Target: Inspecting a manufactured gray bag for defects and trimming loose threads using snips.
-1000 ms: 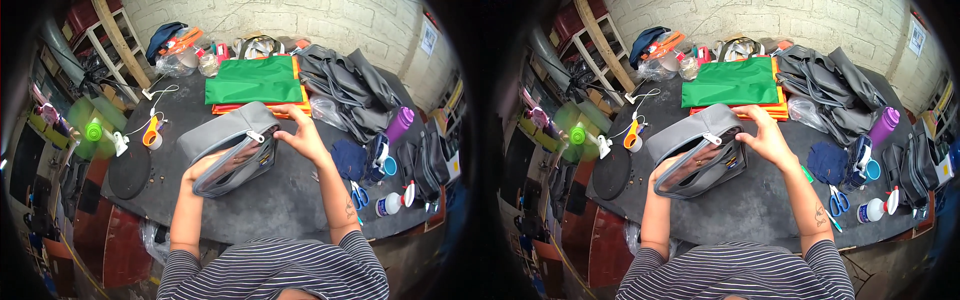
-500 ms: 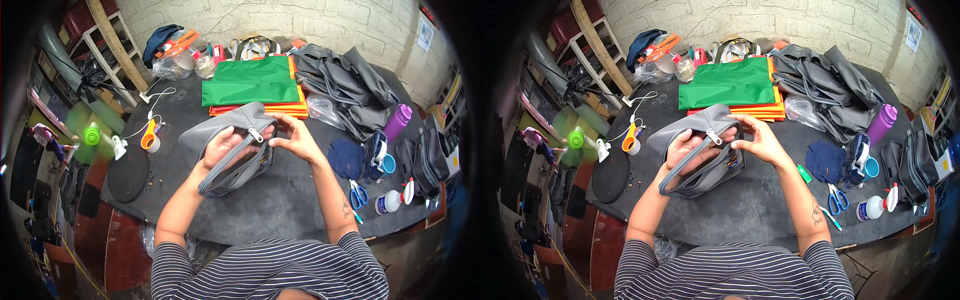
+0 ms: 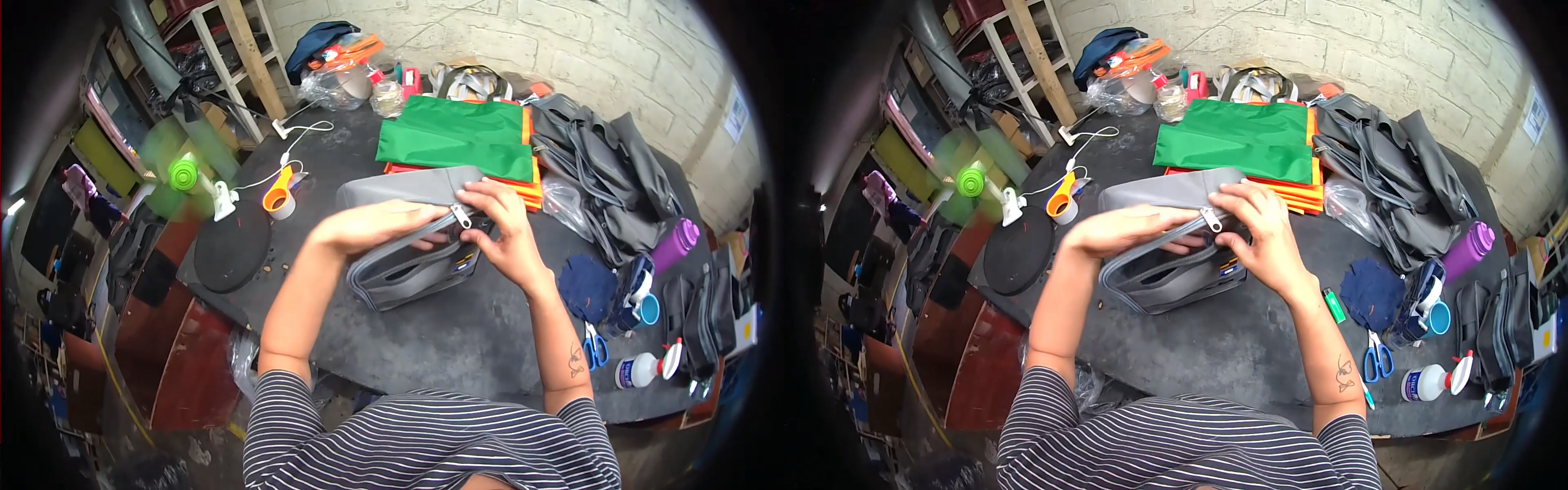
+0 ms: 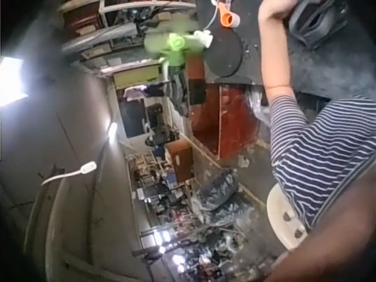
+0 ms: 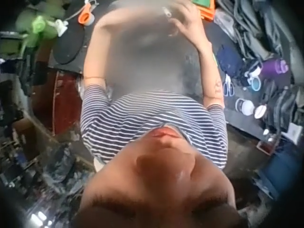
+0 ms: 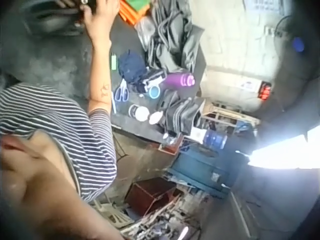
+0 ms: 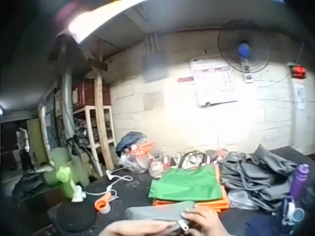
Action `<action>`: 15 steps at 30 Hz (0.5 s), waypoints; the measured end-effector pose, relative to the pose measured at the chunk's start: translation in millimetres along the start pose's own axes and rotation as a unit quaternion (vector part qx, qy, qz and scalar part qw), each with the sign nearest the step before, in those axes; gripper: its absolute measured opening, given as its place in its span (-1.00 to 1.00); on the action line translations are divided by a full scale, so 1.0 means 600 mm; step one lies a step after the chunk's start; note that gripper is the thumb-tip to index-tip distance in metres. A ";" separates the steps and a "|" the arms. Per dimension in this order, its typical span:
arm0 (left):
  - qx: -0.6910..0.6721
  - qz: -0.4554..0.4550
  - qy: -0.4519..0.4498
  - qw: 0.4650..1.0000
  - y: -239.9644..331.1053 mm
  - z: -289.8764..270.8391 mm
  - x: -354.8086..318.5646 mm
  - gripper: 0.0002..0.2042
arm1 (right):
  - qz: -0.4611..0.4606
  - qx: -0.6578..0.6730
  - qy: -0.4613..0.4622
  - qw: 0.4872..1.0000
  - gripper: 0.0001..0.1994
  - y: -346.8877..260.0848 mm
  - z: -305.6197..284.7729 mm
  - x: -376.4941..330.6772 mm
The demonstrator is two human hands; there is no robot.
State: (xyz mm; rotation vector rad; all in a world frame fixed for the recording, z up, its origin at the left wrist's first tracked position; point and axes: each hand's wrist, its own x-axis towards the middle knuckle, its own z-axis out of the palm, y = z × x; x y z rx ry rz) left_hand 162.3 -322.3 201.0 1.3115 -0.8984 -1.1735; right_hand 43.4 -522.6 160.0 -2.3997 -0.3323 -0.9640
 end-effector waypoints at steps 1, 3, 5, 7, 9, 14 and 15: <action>0.122 0.060 -0.009 0.991 0.022 -0.007 -0.020 -0.55 | 0.015 0.007 0.013 1.000 -0.45 0.004 0.002 0.004; 0.246 0.117 0.086 0.958 0.047 0.004 -0.039 -0.64 | 0.017 0.023 0.036 0.999 -0.49 0.012 0.007 0.008; 0.368 0.167 0.167 0.899 0.055 0.029 -0.030 -0.74 | 0.046 0.067 0.051 0.995 -0.51 0.016 0.015 0.011; 0.543 0.173 0.209 0.795 0.042 0.066 -0.005 -0.74 | 0.019 0.023 0.067 0.997 -0.55 0.013 0.025 0.011; 0.665 0.170 0.268 0.676 0.025 0.097 0.020 -0.61 | 0.005 -0.011 0.079 0.997 -0.57 0.006 0.031 0.010; 0.757 0.132 0.265 0.583 0.027 0.108 0.074 -0.78 | 0.039 -0.019 0.087 0.995 -0.68 -0.003 0.015 -0.003; 0.768 0.131 0.267 0.567 0.028 0.112 0.078 -0.80 | 0.052 -0.017 0.077 0.996 -0.69 -0.002 0.010 -0.005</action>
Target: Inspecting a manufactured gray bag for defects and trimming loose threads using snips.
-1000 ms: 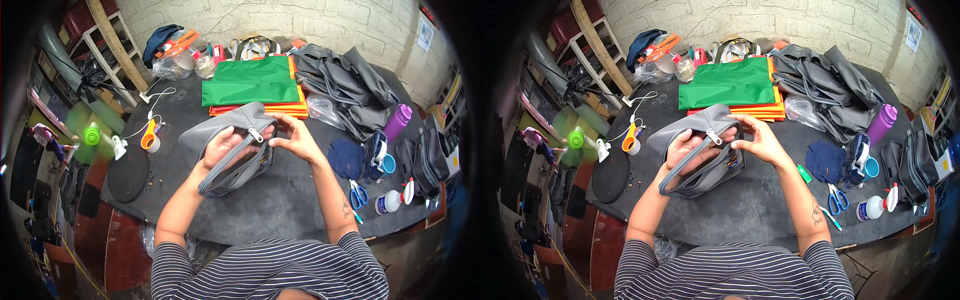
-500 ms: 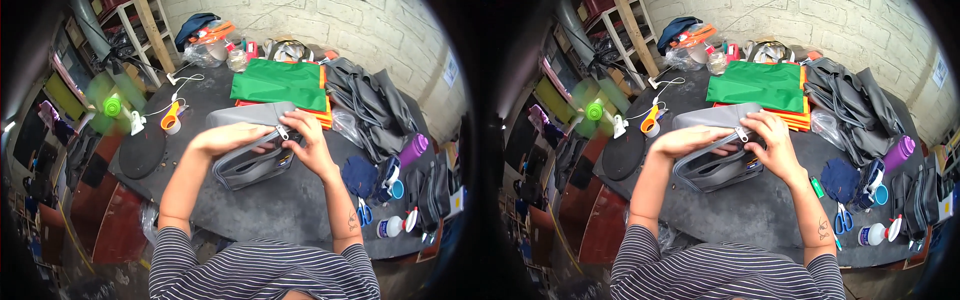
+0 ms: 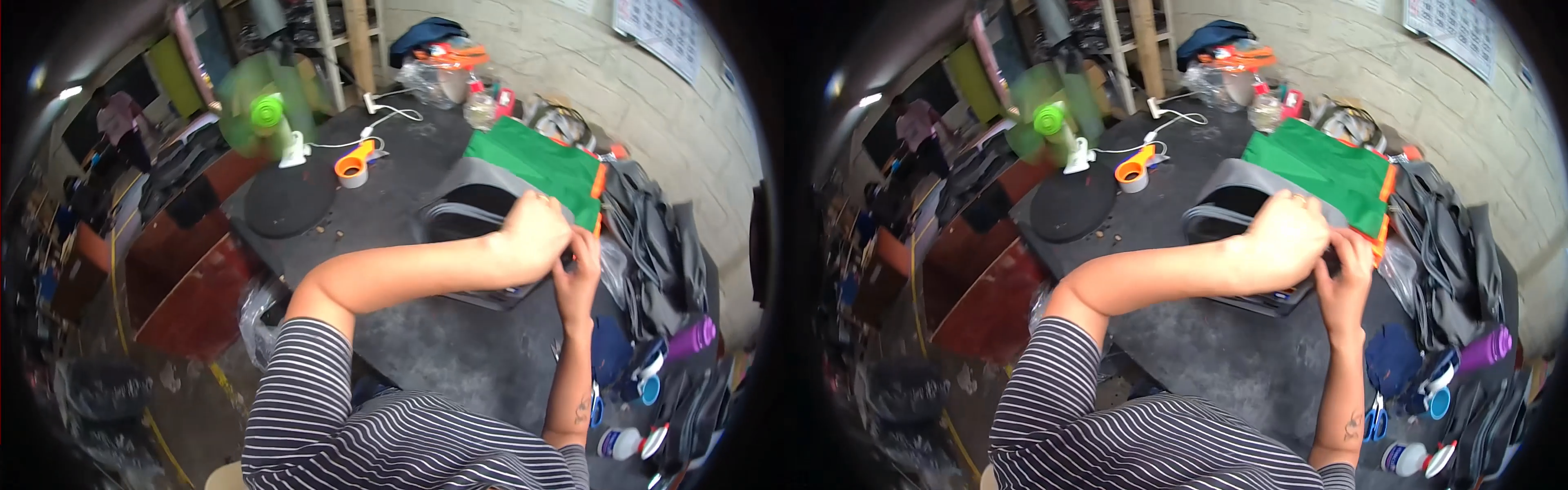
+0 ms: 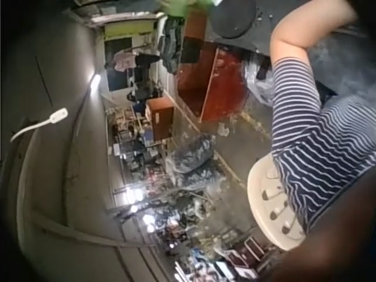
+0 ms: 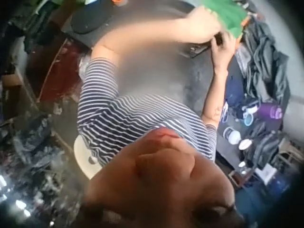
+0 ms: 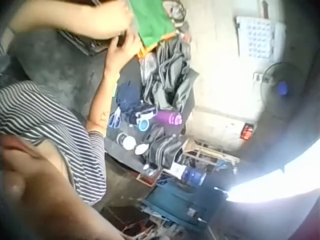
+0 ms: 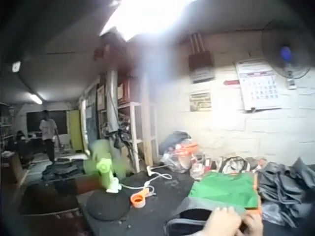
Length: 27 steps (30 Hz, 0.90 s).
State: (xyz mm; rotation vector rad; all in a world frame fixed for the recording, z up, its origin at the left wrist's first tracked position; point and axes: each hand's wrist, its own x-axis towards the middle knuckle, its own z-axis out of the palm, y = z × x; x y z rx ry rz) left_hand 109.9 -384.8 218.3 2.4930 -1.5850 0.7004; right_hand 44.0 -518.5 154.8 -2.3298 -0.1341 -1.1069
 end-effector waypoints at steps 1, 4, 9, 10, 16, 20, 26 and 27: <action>-0.003 -0.012 -0.025 1.000 0.004 -0.001 0.003 -0.81 | 0.005 -0.004 -0.001 1.000 -0.71 0.002 -0.005 -0.001; 0.095 -0.038 -0.009 0.995 0.013 -0.003 0.011 -0.76 | -0.001 -0.037 0.005 0.999 -0.76 0.005 -0.011 -0.007; -0.051 -0.076 -0.022 0.996 -0.014 0.003 0.022 -0.52 | -0.042 -0.083 0.016 0.995 -0.77 0.002 -0.011 -0.020; -0.115 -0.084 -0.032 0.989 -0.024 0.004 0.023 -0.49 | -0.041 -0.077 0.018 0.996 -0.77 0.001 -0.012 -0.022; -0.058 -0.015 -0.026 0.998 -0.025 0.003 0.012 -0.49 | -0.052 -0.112 0.028 0.992 -0.72 -0.013 -0.019 -0.036; 0.013 0.038 -0.028 0.999 -0.003 0.004 0.000 -0.59 | -0.067 -0.132 0.017 0.989 -0.72 -0.029 -0.020 -0.040; -0.120 -0.003 -0.020 0.993 -0.036 0.012 -0.001 -0.58 | -0.056 -0.128 0.024 0.990 -0.73 -0.039 -0.019 -0.046; -0.124 0.006 -0.015 0.992 -0.036 0.012 -0.002 -0.59 | -0.060 -0.124 0.023 0.990 -0.73 -0.039 -0.018 -0.047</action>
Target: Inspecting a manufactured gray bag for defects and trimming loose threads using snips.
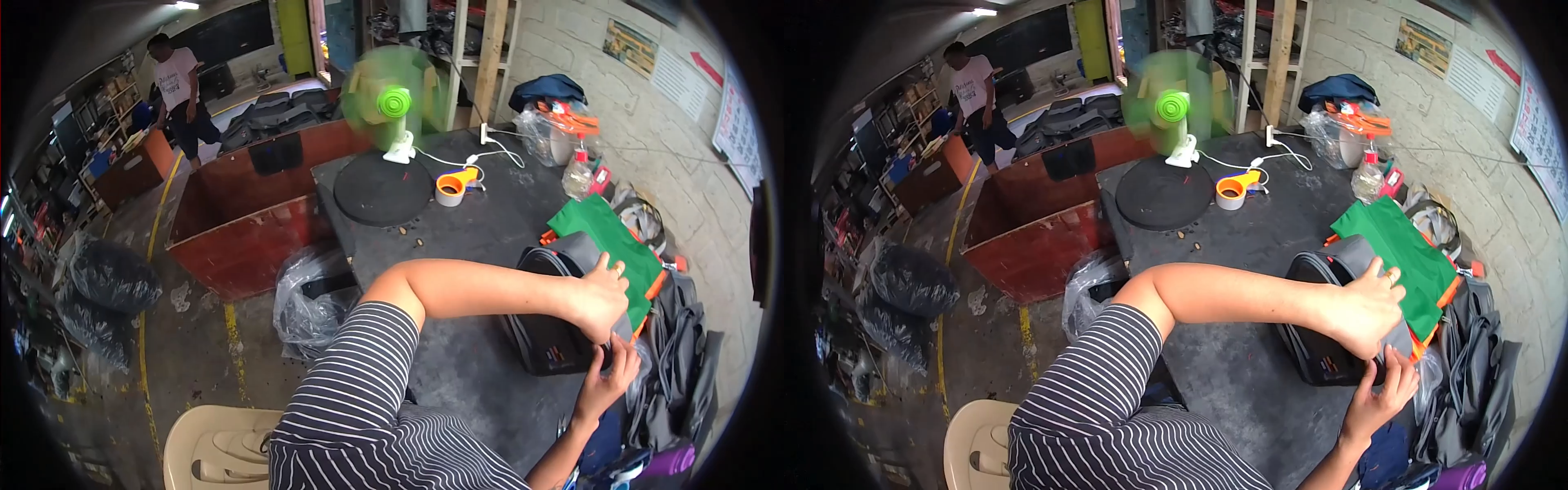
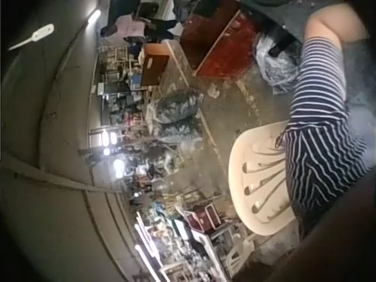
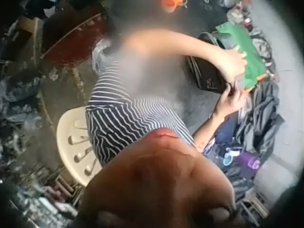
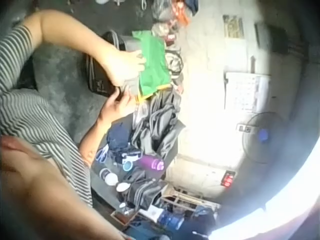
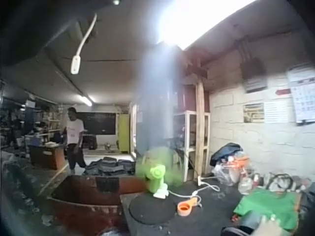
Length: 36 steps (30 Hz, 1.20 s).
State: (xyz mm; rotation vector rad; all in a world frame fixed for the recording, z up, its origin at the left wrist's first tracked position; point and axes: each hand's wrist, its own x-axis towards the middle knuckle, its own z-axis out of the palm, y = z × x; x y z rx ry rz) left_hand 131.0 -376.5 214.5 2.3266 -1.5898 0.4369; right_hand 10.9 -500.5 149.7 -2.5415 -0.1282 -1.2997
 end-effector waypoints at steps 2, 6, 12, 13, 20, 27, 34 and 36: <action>0.003 0.016 -0.003 1.000 -0.001 -0.003 -0.003 -0.64 | -0.001 -0.003 -0.001 1.000 -0.73 0.002 0.002 -0.002; -0.050 0.010 0.012 0.999 -0.016 -0.021 -0.004 -0.74 | 0.015 0.035 0.036 0.999 -0.78 0.018 0.007 -0.005; -0.041 -0.039 0.066 0.996 -0.041 -0.052 0.003 -0.80 | 0.156 0.157 0.139 0.965 -0.79 0.083 0.015 -0.037; -0.058 -0.073 0.020 0.995 -0.045 -0.059 0.005 -0.80 | 0.159 0.158 0.161 0.961 -0.78 0.099 0.012 -0.047; -0.223 -0.021 0.000 0.975 -0.013 -0.068 0.007 -0.80 | 0.249 0.270 0.283 0.886 -0.80 0.181 0.001 -0.128; -0.235 -0.013 0.049 0.971 0.053 -0.014 0.088 -0.82 | 0.442 0.366 0.262 0.776 -0.79 0.151 0.094 -0.207; -0.209 -0.068 -0.098 0.971 0.069 0.062 0.060 -0.79 | 0.219 0.127 0.139 0.957 -0.52 0.102 0.041 -0.155; -0.218 -0.036 -0.070 0.973 0.073 0.068 0.055 -0.79 | 0.152 0.186 0.102 0.965 -0.57 0.110 0.021 -0.121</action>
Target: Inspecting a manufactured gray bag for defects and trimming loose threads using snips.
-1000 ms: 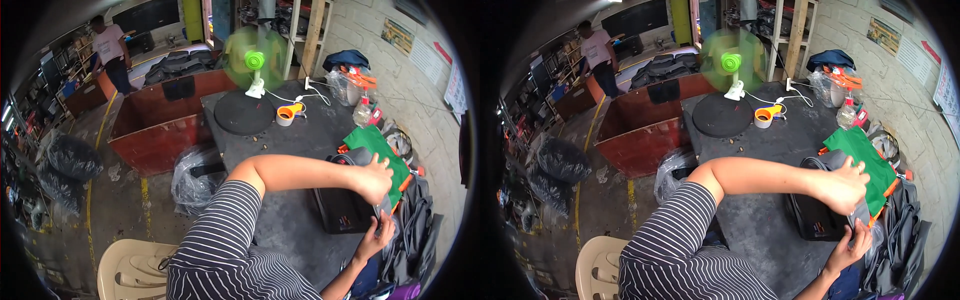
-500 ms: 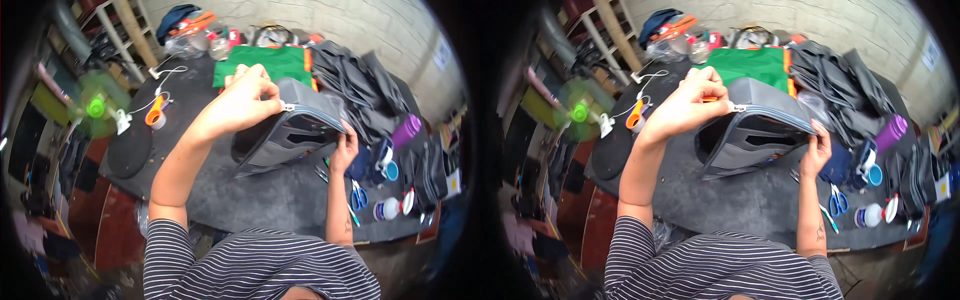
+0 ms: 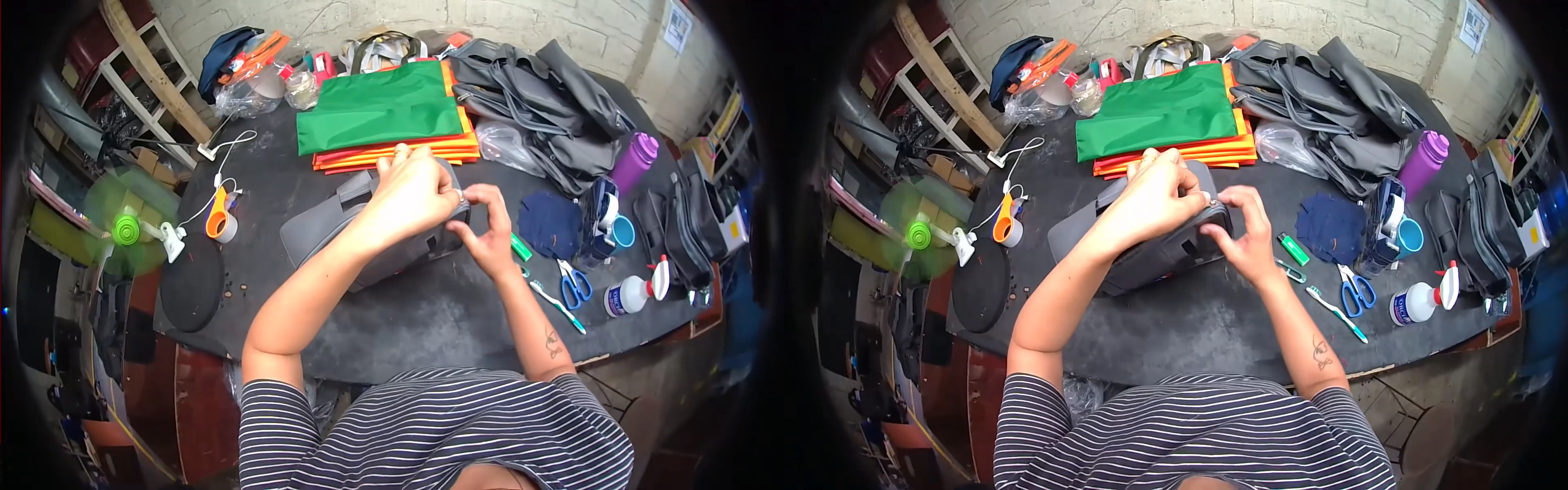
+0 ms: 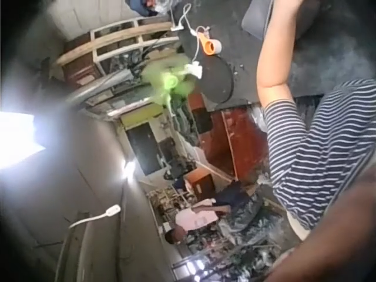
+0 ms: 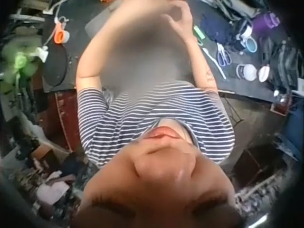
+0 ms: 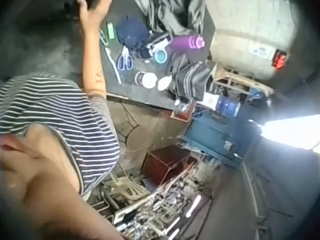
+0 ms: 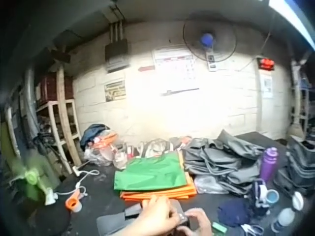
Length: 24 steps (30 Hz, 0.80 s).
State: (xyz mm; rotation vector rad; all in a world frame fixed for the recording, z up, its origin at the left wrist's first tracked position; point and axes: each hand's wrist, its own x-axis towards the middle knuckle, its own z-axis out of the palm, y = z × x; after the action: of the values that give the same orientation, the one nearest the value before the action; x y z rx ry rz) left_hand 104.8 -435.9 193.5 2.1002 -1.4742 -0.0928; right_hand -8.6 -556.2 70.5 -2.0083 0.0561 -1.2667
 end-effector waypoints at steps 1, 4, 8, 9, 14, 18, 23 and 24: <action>-0.006 0.008 0.006 1.000 0.004 0.003 -0.001 -0.79 | 0.028 0.021 -0.035 0.999 -0.57 -0.002 -0.003 0.014; 0.000 0.001 0.004 1.000 0.012 0.005 0.000 -0.81 | 0.030 0.018 -0.058 0.998 -0.68 0.003 -0.009 0.030; 0.056 0.008 -0.002 0.998 -0.014 -0.005 -0.006 -0.78 | 0.044 0.017 0.030 0.998 -0.77 0.026 -0.008 0.012; 0.074 0.019 0.010 0.997 -0.024 -0.008 -0.013 -0.78 | 0.044 0.006 0.036 0.998 -0.79 0.033 -0.011 0.006; -0.035 -0.034 0.030 0.998 -0.095 -0.069 -0.066 -0.83 | 0.047 -0.048 0.087 0.994 -0.80 0.060 -0.039 -0.013; -0.163 -0.138 0.011 0.977 -0.166 -0.125 -0.128 -0.81 | 0.069 -0.073 0.056 0.993 -0.79 0.055 -0.074 -0.005; -0.382 -0.174 0.022 0.907 -0.212 -0.098 -0.154 -0.86 | -0.031 -0.140 -0.007 0.990 -0.54 -0.012 -0.066 0.049; -0.389 -0.170 0.023 0.905 -0.213 -0.093 -0.155 -0.86 | -0.071 -0.147 -0.024 0.986 -0.57 -0.028 -0.055 0.062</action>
State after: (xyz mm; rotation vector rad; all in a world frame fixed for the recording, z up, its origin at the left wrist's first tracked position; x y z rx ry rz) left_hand 196.7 -301.5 155.0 1.6301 -0.8111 -0.6479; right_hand -21.4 -578.0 116.6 -2.3307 0.0824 -1.3619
